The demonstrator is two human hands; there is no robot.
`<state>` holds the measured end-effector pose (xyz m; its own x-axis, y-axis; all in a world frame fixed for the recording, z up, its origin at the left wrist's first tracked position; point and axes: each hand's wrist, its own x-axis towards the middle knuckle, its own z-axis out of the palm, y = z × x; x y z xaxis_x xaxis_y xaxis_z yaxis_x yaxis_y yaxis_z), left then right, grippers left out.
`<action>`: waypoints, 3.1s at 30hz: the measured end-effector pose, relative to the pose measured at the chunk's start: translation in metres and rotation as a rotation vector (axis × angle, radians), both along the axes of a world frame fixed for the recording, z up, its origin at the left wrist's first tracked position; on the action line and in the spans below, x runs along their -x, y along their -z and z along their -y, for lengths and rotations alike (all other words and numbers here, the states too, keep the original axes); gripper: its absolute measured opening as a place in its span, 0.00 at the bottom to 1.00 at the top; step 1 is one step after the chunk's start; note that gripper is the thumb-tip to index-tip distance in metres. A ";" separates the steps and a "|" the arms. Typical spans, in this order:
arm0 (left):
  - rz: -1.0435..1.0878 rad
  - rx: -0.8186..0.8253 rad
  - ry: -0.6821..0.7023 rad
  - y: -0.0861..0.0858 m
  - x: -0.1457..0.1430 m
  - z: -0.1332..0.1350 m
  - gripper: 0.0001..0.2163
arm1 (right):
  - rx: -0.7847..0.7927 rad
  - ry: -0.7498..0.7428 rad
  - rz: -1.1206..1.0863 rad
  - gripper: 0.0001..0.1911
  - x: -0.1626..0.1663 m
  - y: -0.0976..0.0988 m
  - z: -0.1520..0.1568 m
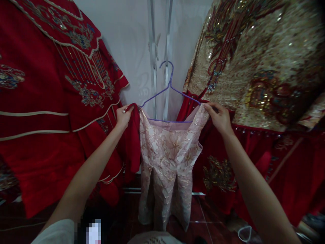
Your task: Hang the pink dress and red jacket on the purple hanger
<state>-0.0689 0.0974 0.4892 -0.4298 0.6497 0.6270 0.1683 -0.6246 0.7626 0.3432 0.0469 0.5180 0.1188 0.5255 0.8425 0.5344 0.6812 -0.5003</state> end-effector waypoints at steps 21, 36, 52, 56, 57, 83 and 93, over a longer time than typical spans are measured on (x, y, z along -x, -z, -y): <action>-0.954 -0.045 0.729 0.036 -0.070 0.164 0.23 | 0.179 -0.009 -0.097 0.11 0.029 0.040 0.099; -1.230 -0.174 0.087 0.002 -0.182 0.066 0.08 | -0.019 0.250 -0.174 0.13 0.013 0.023 0.110; -1.048 -0.186 0.452 -0.004 -0.127 0.117 0.17 | -0.037 0.500 -0.120 0.12 -0.009 0.028 0.071; -1.007 -0.208 0.489 -0.004 -0.132 0.119 0.17 | -0.044 0.460 -0.063 0.15 0.005 0.020 0.070; -0.993 -0.208 0.498 -0.004 -0.134 0.119 0.17 | -0.039 0.439 -0.046 0.16 0.007 0.018 0.069; -0.945 -0.081 0.360 -0.003 -0.153 0.119 0.14 | 0.103 0.307 0.227 0.13 0.049 -0.016 0.043; -0.531 0.041 -0.071 -0.018 -0.005 0.107 0.09 | -0.055 0.347 0.298 0.21 0.026 -0.026 0.029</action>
<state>-0.0639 -0.0093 0.5071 -0.1045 0.6591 0.7447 0.5783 -0.5689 0.5847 0.3175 0.0176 0.5437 0.0277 0.4506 0.8923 0.8508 0.4579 -0.2577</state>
